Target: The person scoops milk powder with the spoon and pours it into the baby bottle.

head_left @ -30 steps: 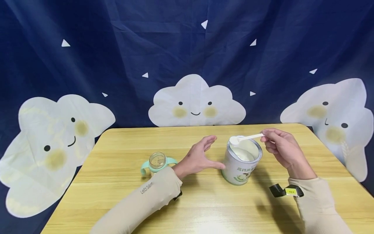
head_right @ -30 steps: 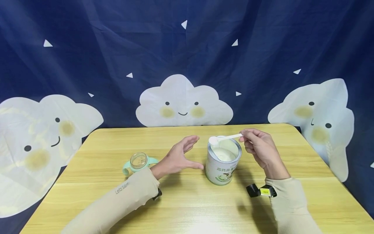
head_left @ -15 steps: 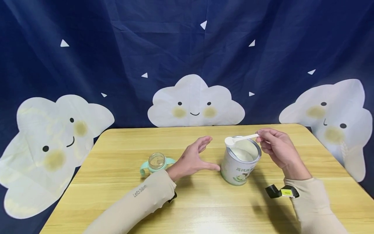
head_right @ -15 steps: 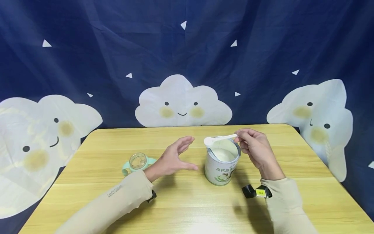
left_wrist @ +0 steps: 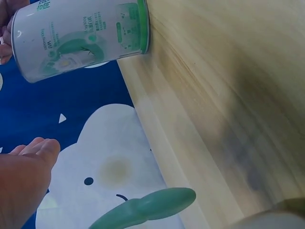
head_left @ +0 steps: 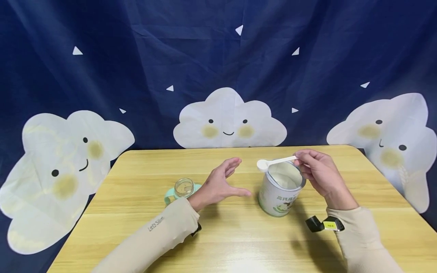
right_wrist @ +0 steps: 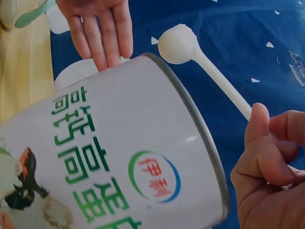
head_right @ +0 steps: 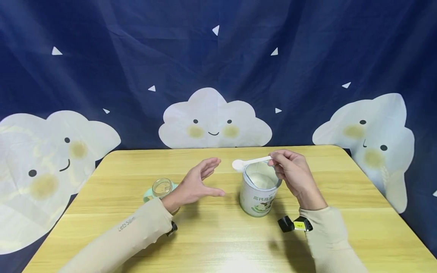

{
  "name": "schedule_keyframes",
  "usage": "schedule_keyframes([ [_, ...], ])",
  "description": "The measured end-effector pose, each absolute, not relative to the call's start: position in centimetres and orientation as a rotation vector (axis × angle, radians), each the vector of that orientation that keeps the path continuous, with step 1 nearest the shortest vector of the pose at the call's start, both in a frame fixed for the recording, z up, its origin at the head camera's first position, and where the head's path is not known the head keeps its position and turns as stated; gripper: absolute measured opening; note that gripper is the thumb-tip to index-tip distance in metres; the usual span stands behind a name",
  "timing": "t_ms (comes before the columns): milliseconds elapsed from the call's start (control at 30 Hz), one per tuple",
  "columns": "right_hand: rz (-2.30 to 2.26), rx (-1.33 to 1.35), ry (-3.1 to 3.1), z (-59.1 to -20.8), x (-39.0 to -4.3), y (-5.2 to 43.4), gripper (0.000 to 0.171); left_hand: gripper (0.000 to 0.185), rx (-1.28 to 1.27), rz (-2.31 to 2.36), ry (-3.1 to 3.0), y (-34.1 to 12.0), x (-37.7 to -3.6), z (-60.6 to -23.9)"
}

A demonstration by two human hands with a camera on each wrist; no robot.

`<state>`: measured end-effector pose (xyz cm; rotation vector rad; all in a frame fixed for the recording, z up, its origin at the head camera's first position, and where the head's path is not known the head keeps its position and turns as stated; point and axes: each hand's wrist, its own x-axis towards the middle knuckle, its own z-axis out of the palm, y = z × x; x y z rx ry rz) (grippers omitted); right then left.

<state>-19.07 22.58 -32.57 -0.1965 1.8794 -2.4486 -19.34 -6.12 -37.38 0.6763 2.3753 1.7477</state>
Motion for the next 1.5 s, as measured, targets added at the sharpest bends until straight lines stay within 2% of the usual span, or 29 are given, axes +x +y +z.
schedule_keyframes([
  [1500, -2.309, -0.258, 1.971, -31.3, -18.8, 17.3, 0.016, 0.104, 0.646, 1.814, 2.393, -10.4, -18.4, -35.1],
])
